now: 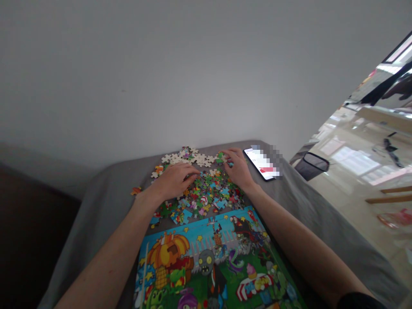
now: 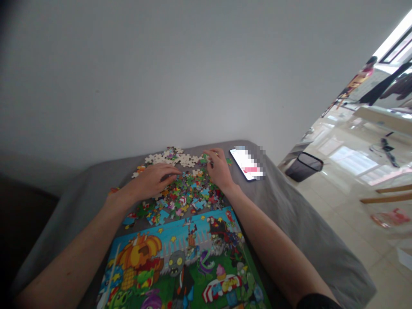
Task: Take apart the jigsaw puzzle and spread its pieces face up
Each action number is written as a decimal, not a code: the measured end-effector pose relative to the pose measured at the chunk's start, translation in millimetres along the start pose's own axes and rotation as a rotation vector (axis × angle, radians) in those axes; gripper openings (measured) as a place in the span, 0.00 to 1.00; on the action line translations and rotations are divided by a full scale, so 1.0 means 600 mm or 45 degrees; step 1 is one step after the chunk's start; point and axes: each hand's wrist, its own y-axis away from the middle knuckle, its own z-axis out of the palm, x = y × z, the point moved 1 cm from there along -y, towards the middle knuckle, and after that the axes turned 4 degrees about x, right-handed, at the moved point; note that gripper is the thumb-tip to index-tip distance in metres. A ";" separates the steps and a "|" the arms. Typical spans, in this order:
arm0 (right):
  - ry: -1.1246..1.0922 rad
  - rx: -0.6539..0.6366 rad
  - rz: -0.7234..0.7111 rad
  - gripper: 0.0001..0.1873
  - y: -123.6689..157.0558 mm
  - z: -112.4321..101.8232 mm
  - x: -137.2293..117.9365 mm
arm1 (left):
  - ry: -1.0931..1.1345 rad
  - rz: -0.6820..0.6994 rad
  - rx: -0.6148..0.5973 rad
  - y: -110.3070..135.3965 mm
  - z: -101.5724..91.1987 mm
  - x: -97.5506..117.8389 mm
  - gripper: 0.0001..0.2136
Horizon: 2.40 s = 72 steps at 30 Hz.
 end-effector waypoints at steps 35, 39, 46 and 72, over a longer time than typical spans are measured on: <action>-0.416 -0.498 0.097 0.14 0.000 0.005 -0.027 | 0.087 -0.009 -0.051 -0.002 0.001 0.004 0.15; -0.485 -0.443 0.179 0.11 -0.001 0.011 -0.016 | 0.091 -0.009 -0.057 -0.001 0.001 0.003 0.15; -0.294 -0.301 0.114 0.03 -0.003 0.001 -0.015 | 0.079 0.002 -0.052 -0.001 0.002 0.001 0.15; 0.616 -0.656 -0.212 0.23 0.021 0.011 -0.047 | -0.114 -0.100 -0.215 0.002 0.051 0.057 0.21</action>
